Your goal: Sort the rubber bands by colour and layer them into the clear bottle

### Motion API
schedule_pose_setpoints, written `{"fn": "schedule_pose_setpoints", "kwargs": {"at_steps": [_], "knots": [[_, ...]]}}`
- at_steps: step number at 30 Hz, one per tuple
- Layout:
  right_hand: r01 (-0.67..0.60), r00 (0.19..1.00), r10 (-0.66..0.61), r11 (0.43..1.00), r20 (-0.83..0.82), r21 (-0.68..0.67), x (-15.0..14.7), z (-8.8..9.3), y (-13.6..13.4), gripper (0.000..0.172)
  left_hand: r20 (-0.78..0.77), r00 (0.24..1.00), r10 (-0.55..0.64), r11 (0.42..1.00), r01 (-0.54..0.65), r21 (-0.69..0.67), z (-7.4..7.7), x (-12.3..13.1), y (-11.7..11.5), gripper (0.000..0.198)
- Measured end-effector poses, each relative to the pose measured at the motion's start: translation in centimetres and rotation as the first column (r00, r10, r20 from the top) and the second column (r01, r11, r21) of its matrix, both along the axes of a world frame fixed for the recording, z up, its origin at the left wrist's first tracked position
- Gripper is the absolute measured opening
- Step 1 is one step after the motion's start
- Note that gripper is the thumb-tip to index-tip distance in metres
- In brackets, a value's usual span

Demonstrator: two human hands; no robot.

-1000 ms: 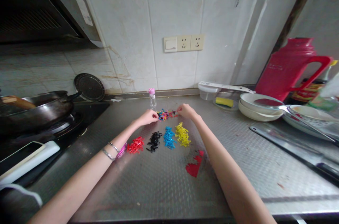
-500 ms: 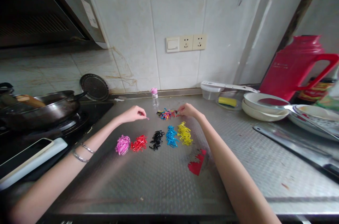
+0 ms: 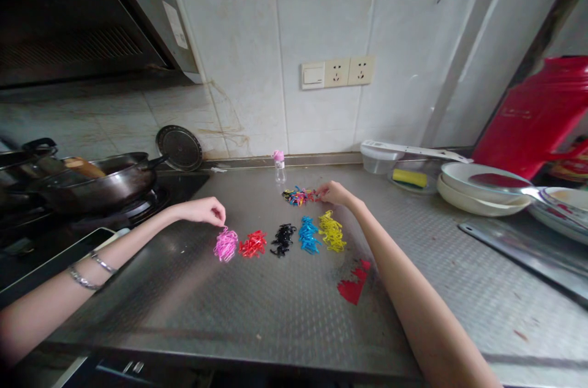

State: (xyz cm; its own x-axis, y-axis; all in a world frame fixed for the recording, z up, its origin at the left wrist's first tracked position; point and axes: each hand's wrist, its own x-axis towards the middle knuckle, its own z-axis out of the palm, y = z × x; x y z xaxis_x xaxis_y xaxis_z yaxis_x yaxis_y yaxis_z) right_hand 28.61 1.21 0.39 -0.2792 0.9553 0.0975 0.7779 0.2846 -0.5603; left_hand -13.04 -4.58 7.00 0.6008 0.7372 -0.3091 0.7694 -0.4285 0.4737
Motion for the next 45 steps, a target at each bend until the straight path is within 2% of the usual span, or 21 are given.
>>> {"fn": "schedule_pose_setpoints", "kwargs": {"at_steps": [7, 14, 18, 22, 25, 27, 31, 36, 41, 45], "knots": [[-0.01, 1.0, 0.01, 1.0, -0.002, 0.022, -0.1, 0.0, -0.2, 0.029, -0.001, 1.0, 0.013, 0.999, -0.013, -0.04, -0.5, 0.2, -0.7, 0.021], [-0.009, 1.0, 0.009, 0.999, -0.013, 0.037, 0.1, 0.2, 0.3, 0.027, -0.012, 1.0, 0.006, 0.996, -0.007, -0.093, 0.1, 0.2, 0.0, 0.027], [-0.058, 0.998, 0.06, 0.995, -0.021, 0.077, -1.2, 2.2, -0.1, 0.028, 0.044, 0.996, 0.079, 0.996, -0.077, -0.042, 0.5, 0.3, 1.1, 0.03], [-0.167, 0.982, 0.177, 0.979, -0.072, 0.119, -4.9, 5.2, -2.1, 0.03, 0.112, 0.981, 0.156, 0.987, -0.16, 0.032, 0.5, 1.1, 2.3, 0.033], [-0.335, 0.93, 0.352, 0.93, -0.107, 0.152, -8.6, 6.8, -4.7, 0.03, 0.153, 0.968, 0.198, 0.974, -0.212, 0.078, 0.2, 2.1, 3.2, 0.036], [-0.43, 0.884, 0.453, 0.884, -0.114, 0.183, -11.1, 6.9, -6.6, 0.03, 0.199, 0.954, 0.223, 0.964, -0.246, 0.099, 0.0, 2.8, 3.7, 0.039], [-0.602, 0.79, 0.612, 0.787, -0.045, 0.137, -14.7, 5.8, -9.7, 0.03, 0.281, 0.927, 0.247, 0.95, -0.29, 0.12, -0.4, 4.1, 4.4, 0.038], [-0.671, 0.739, 0.673, 0.735, 0.017, 0.092, -15.9, 4.7, -10.7, 0.031, 0.315, 0.917, 0.243, 0.948, -0.293, 0.121, -0.7, 5.6, 4.9, 0.032], [-0.627, 0.771, 0.637, 0.759, 0.004, 0.175, -14.6, 5.5, -9.3, 0.028, 0.324, 0.929, 0.179, 0.958, -0.239, 0.157, -1.7, 7.3, 5.5, 0.028], [-0.435, 0.888, 0.46, 0.86, -0.033, 0.268, -11.9, 6.6, -6.9, 0.028, 0.283, 0.955, 0.085, 0.942, -0.169, 0.289, -2.6, 9.0, 5.8, 0.021]]}}
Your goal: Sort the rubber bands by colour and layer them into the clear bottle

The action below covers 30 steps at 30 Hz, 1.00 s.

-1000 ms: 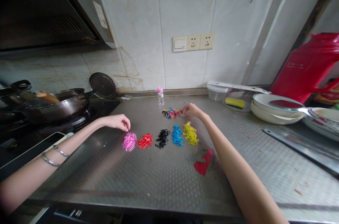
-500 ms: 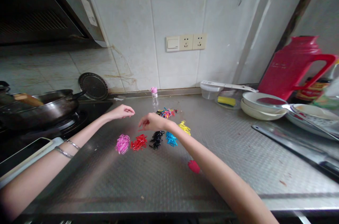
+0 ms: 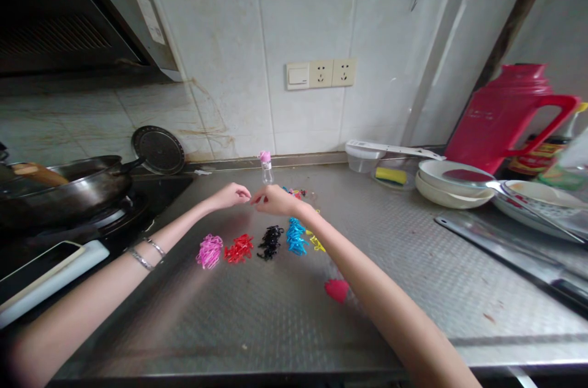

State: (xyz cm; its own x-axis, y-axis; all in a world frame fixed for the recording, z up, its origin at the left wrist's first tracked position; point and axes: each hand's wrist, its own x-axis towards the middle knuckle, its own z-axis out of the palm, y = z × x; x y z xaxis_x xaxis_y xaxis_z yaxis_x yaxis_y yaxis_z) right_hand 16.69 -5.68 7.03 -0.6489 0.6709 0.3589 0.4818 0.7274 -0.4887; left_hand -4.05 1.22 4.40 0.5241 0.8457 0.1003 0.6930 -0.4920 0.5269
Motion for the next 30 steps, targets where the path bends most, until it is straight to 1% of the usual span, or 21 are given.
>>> {"fn": "schedule_pose_setpoints", "kwargs": {"at_steps": [2, 4, 7, 9, 13, 16, 19, 25, 30], "knots": [[0.141, 0.989, -0.14, 0.99, -0.044, 0.023, 1.9, 0.2, 1.6, 0.027, -0.024, 1.0, -0.016, 0.997, 0.018, 0.077, -0.5, 1.0, 0.2, 0.02], [0.274, 0.96, -0.271, 0.961, -0.065, 0.045, 4.0, -0.1, 3.1, 0.026, -0.03, 0.999, -0.019, 0.992, 0.022, 0.123, -0.9, 2.1, 0.3, 0.021], [0.42, 0.908, -0.418, 0.906, -0.036, 0.05, 6.9, -1.5, 5.0, 0.026, -0.029, 0.999, -0.024, 0.988, 0.029, 0.151, -1.5, 3.7, 0.6, 0.023], [0.482, 0.876, -0.482, 0.876, 0.008, 0.029, 8.2, -2.8, 5.9, 0.025, -0.033, 0.999, -0.033, 0.987, 0.037, 0.156, -2.0, 4.8, 0.7, 0.022], [0.535, 0.842, -0.532, 0.845, 0.083, -0.015, 9.6, -4.8, 6.5, 0.023, -0.056, 0.998, -0.027, 0.985, 0.036, 0.17, -2.8, 6.5, 0.7, 0.022], [0.561, 0.825, -0.553, 0.826, 0.119, -0.049, 10.0, -5.5, 6.5, 0.024, -0.065, 0.997, 0.027, 0.979, -0.013, 0.204, -3.4, 7.1, 0.7, 0.02], [0.578, 0.813, -0.568, 0.814, 0.129, -0.063, 10.3, -5.7, 6.3, 0.027, -0.045, 0.997, 0.057, 0.975, -0.046, 0.218, -3.7, 7.3, 0.8, 0.019], [0.592, 0.803, -0.581, 0.804, 0.136, -0.055, 10.5, -6.0, 6.2, 0.027, -0.016, 0.999, 0.029, 0.976, -0.025, 0.216, -3.9, 7.0, 1.2, 0.019], [0.574, 0.814, -0.563, 0.817, 0.142, -0.051, 10.2, -5.6, 6.5, 0.026, 0.1, 0.995, 0.011, 0.987, -0.027, 0.156, -3.6, 6.7, 1.2, 0.021]]}}
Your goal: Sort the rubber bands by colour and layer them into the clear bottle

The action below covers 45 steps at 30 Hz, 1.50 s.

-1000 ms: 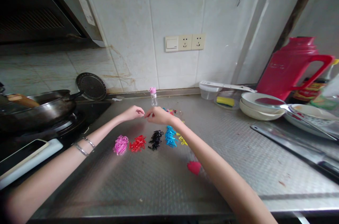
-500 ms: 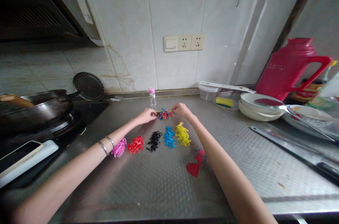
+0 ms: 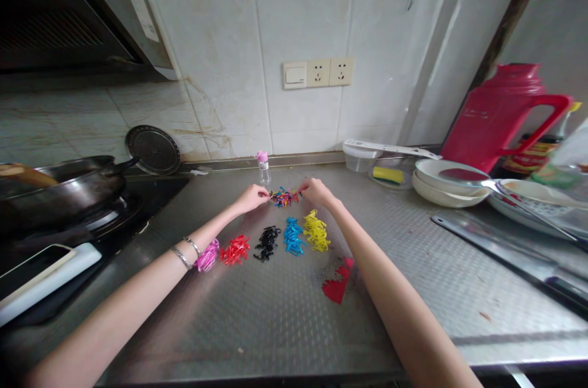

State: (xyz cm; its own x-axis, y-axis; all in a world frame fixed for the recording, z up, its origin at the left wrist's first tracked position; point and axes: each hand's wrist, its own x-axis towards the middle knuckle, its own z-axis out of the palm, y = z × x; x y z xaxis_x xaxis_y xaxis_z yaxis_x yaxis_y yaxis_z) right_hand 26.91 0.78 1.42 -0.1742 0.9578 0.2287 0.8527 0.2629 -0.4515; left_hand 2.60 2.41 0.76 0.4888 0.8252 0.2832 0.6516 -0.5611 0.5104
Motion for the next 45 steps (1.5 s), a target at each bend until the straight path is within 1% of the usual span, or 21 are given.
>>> {"fn": "schedule_pose_setpoints", "kwargs": {"at_steps": [4, 8, 12, 15, 20, 22, 25, 28, 31, 37, 43, 45], "knots": [[-0.045, 0.999, 0.045, 0.998, 0.003, 0.033, -0.7, 0.5, -0.1, 0.025, 0.122, 0.992, -0.008, 0.994, 0.021, -0.108, 0.7, 0.0, -0.8, 0.021], [-0.106, 0.994, 0.107, 0.993, -0.002, 0.051, -1.9, 1.0, -0.6, 0.024, 0.184, 0.983, -0.004, 0.982, 0.039, -0.186, 1.2, 0.3, -1.6, 0.019], [-0.179, 0.984, 0.179, 0.982, 0.005, 0.06, -3.3, 1.3, -1.1, 0.026, 0.198, 0.98, -0.003, 0.973, 0.049, -0.225, 1.6, 0.4, -2.1, 0.018], [-0.249, 0.969, 0.248, 0.966, 0.013, 0.065, -4.2, 1.6, -1.7, 0.027, 0.198, 0.979, -0.041, 0.967, 0.089, -0.239, 2.0, 0.3, -2.3, 0.018], [-0.404, 0.914, 0.405, 0.913, -0.008, 0.06, -5.7, 2.0, -3.0, 0.039, 0.194, 0.978, -0.08, 0.963, 0.126, -0.238, 2.6, 0.2, -2.5, 0.018], [-0.439, 0.898, 0.441, 0.895, -0.004, 0.075, -6.2, 1.9, -3.2, 0.04, 0.19, 0.978, -0.089, 0.96, 0.135, -0.246, 2.8, 0.3, -2.7, 0.018], [-0.422, 0.906, 0.423, 0.902, 0.01, 0.09, -6.5, 1.5, -3.0, 0.031, 0.162, 0.979, -0.122, 0.949, 0.163, -0.268, 3.1, 0.4, -3.1, 0.019], [-0.397, 0.918, 0.397, 0.915, 0.024, 0.071, -6.4, 1.3, -2.7, 0.023, 0.128, 0.981, -0.143, 0.946, 0.174, -0.274, 3.4, 0.4, -3.4, 0.019], [-0.403, 0.915, 0.402, 0.914, 0.034, 0.054, -6.0, 1.4, -2.6, 0.022, 0.117, 0.983, -0.144, 0.946, 0.171, -0.274, 3.4, 0.3, -3.4, 0.02], [-0.392, 0.92, 0.392, 0.92, 0.006, 0.024, -5.3, 1.5, -2.4, 0.023, 0.13, 0.978, -0.166, 0.943, 0.196, -0.27, 2.9, 0.0, -3.0, 0.024], [-0.426, 0.903, 0.427, 0.904, -0.034, 0.034, -4.5, 1.6, -2.1, 0.024, 0.145, 0.98, -0.14, 0.944, 0.176, -0.278, 2.9, -0.2, -3.2, 0.025], [-0.417, 0.907, 0.418, 0.908, -0.045, 0.033, -4.3, 1.6, -2.1, 0.024, 0.141, 0.982, -0.127, 0.945, 0.163, -0.284, 3.0, -0.3, -3.3, 0.025]]}}
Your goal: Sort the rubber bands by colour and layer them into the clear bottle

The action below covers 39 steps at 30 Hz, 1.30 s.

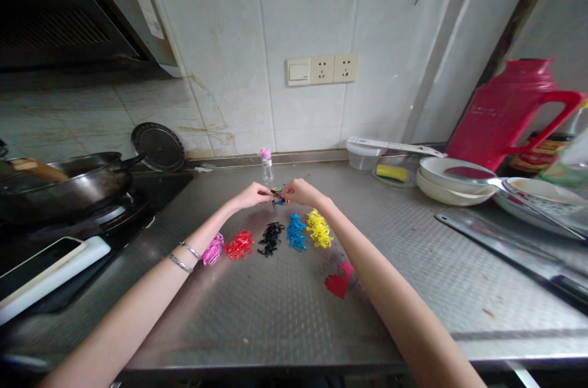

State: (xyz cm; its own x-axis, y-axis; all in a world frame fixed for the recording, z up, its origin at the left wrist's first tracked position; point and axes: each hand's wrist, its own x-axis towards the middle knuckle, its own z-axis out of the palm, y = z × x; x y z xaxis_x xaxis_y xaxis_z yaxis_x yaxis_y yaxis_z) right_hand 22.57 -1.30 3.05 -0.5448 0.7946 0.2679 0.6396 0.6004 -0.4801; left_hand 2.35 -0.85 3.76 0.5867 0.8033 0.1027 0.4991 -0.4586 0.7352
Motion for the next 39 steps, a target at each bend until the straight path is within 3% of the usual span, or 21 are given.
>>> {"fn": "schedule_pose_setpoints", "kwargs": {"at_steps": [7, 15, 28, 33, 39], "knots": [[0.071, 0.997, -0.07, 0.997, 0.037, -0.012, 0.4, 0.0, 0.1, 0.022, 0.009, 1.0, 0.024, 1.0, -0.024, -0.014, 0.0, -0.1, -0.1, 0.027], [0.061, 0.997, -0.06, 0.998, 0.053, -0.016, 0.6, 0.1, 0.0, 0.022, 0.056, 0.997, 0.05, 0.998, -0.048, -0.029, -0.1, -0.1, 0.2, 0.019], [0.036, 0.999, -0.034, 0.997, 0.035, -0.065, -0.5, 0.7, -0.7, 0.024, 0.108, 0.982, 0.152, 0.988, -0.15, -0.026, -1.6, -0.9, 2.3, 0.014], [-0.01, 0.997, 0.009, 1.0, 0.072, 0.02, -2.3, 1.2, -1.6, 0.022, 0.085, 0.979, 0.185, 0.983, -0.185, 0.001, -1.3, -1.8, 2.6, 0.015], [-0.169, 0.981, 0.155, 0.978, 0.116, 0.124, -7.6, 2.8, -4.7, 0.019, 0.091, 0.981, 0.169, 0.986, -0.169, -0.003, -0.2, -2.7, 2.4, 0.016]]}}
